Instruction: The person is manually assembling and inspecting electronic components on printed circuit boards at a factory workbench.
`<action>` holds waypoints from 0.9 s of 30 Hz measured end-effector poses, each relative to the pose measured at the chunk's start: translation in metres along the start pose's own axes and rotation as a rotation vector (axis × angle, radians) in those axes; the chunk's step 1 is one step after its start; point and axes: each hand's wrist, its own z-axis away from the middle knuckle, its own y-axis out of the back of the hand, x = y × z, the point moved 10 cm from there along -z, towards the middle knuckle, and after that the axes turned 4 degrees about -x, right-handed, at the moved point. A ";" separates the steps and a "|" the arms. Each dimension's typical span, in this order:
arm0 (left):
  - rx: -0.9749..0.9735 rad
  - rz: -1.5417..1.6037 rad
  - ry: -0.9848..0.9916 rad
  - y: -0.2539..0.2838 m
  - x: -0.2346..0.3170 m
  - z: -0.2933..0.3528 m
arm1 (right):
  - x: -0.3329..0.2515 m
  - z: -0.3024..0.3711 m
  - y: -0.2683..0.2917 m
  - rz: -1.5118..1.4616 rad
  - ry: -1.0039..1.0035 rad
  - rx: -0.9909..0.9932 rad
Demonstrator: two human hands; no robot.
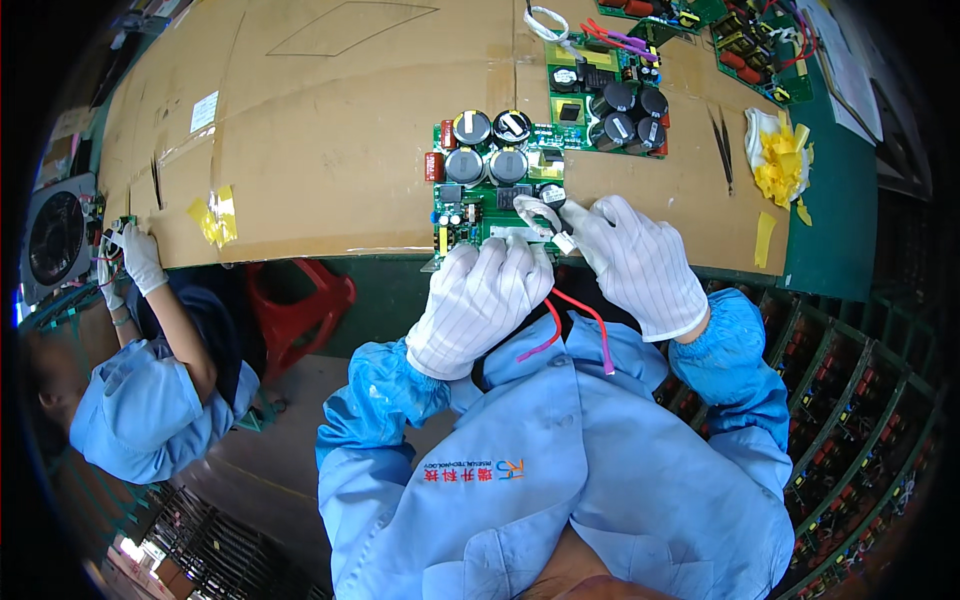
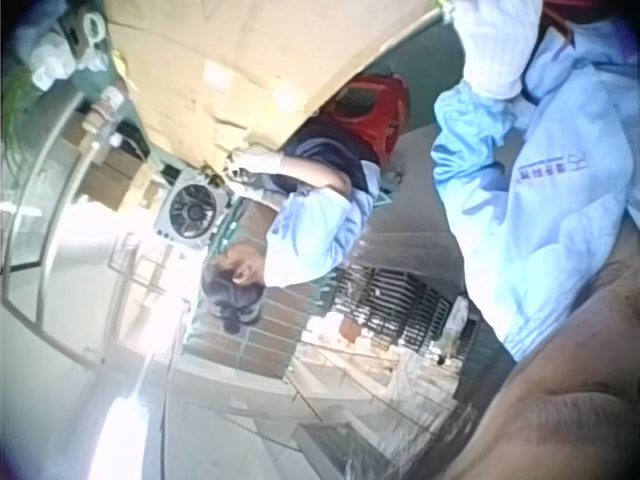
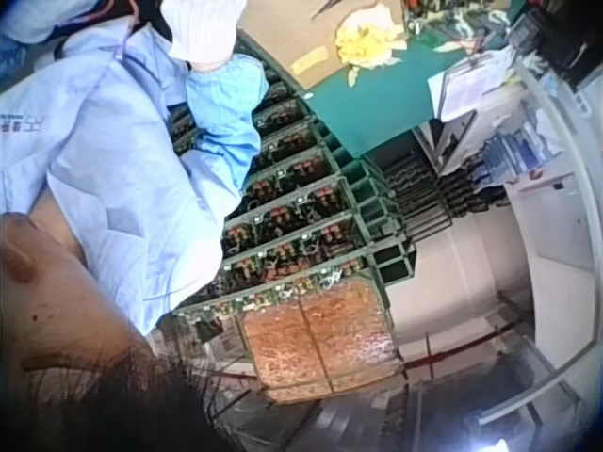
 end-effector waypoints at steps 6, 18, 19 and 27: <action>0.021 0.029 0.003 0.000 -0.001 0.000 | -0.008 -0.003 0.000 0.189 0.107 -0.059; 0.025 0.075 0.031 0.008 -0.005 0.003 | 0.001 -0.003 0.006 -0.179 0.011 0.067; 0.008 0.067 0.018 0.005 -0.005 0.005 | 0.002 -0.005 0.015 -0.255 -0.004 0.105; -0.082 0.047 0.070 0.014 -0.013 0.030 | 0.065 0.055 0.051 0.103 -0.409 -0.023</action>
